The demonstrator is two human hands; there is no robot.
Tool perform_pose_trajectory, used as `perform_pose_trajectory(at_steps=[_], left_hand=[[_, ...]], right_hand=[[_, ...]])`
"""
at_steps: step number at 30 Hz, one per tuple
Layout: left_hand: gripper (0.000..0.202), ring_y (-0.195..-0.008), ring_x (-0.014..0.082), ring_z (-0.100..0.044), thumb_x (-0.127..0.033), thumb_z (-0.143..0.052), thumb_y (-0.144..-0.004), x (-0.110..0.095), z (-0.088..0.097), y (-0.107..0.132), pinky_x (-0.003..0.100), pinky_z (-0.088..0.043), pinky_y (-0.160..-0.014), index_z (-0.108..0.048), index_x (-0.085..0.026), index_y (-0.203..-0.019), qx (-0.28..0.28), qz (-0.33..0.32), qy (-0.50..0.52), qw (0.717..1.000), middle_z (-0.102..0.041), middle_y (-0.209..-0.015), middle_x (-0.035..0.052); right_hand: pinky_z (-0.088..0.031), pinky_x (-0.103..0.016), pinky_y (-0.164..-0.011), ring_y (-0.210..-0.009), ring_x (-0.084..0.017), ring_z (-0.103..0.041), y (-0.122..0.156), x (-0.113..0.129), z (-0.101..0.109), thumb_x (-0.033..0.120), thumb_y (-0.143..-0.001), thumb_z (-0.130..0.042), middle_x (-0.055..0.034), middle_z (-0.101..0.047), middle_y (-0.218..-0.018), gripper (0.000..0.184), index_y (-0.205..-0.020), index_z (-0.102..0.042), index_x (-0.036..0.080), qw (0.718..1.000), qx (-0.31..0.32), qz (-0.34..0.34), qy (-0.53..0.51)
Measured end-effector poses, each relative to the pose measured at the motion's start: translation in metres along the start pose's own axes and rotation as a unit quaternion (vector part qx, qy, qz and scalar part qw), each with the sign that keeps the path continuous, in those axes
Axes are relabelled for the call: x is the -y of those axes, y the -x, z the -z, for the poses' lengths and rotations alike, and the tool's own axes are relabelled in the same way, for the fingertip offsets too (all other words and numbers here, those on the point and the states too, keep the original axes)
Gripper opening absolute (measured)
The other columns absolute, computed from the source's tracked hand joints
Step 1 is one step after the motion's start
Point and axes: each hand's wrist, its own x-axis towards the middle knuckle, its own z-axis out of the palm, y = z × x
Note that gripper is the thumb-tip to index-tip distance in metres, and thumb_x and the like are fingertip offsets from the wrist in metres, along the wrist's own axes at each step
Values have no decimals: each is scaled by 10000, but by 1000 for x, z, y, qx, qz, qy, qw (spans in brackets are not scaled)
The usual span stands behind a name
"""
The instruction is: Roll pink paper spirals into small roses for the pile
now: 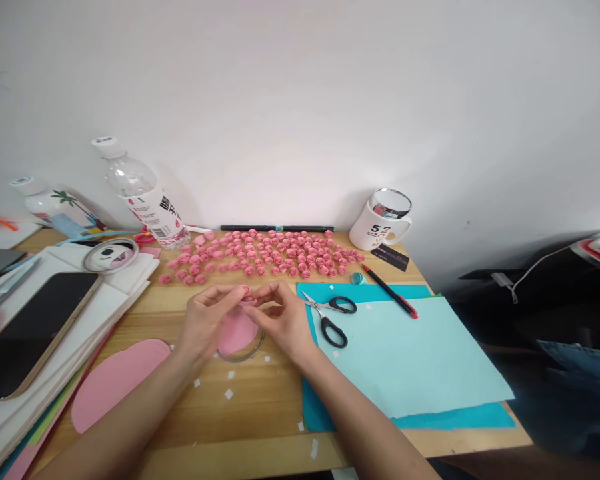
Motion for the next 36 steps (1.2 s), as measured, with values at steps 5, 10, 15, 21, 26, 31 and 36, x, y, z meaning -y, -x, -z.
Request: perform_pose_trajectory(at_steps=[5, 10, 15, 21, 26, 31, 36], left_hand=[[186, -675, 143, -636, -293, -752, -599, 2, -1, 2, 248, -502, -668, -682, -147, -690, -2, -2, -31, 1000, -701, -699, 29], [182, -709, 160, -648, -293, -723, -625, 3, -1, 0, 268, -511, -686, -682, -151, -730, -5, -45, -78, 996, -705, -733, 37], [128, -729, 156, -649, -266, -685, -664, 1, -2, 1, 257, -499, -700, -687, -177, -755, -5, -118, -181, 976, -705, -748, 20], [81, -703, 146, -644, -252, -666, -686, -1, -3, 4, 239, -507, -674, -695, -191, -730, 4, -164, -251, 954, -711, -738, 9], [76, -697, 155, -661, -223, -661, -682, -1, -4, 4, 250, -525, -681, -696, -178, -732, 10, -145, -224, 964, -721, -740, 19], [60, -680, 157, -666, -189, -659, -658, -2, -5, 5, 249, -533, -661, -693, -167, -702, 8, -121, -200, 972, -721, -717, 21], [65, -679, 163, -667, -206, -662, -658, -4, -6, 5, 258, -541, -659, -692, -164, -698, 11, -118, -203, 972, -718, -709, 24]], right_hand=[[-533, -282, -595, -655, -142, -609, -2, -1, 1, 314, -608, -760, 8, -618, -733, 373, -849, -496, 210, 994, 26, -74, -75], [-538, -284, -628, -656, -138, -620, -5, 1, 4, 302, -614, -756, 18, -606, -721, 330, -807, -509, 200, 988, -4, -81, -128], [-542, -292, -627, -636, -133, -628, -7, 3, 7, 311, -667, -717, 31, -587, -728, 303, -859, -503, 213, 991, -39, -59, -117], [-542, -267, -630, -687, -129, -609, -5, 2, 6, 281, -673, -718, 14, -620, -754, 319, -922, -532, 214, 995, -87, 12, -45], [-553, -283, -628, -681, -143, -639, -3, 0, 6, 270, -708, -693, -13, -660, -786, 261, -928, -566, 208, 996, -78, 42, -19], [-574, -308, -645, -686, -162, -664, 0, -3, 5, 261, -701, -696, -26, -682, -796, 225, -893, -594, 204, 989, -92, 93, 66], [-580, -340, -696, -739, -182, -676, 1, -4, 4, 253, -712, -683, -40, -694, -810, 204, -892, -602, 202, 989, -90, 99, 70]])
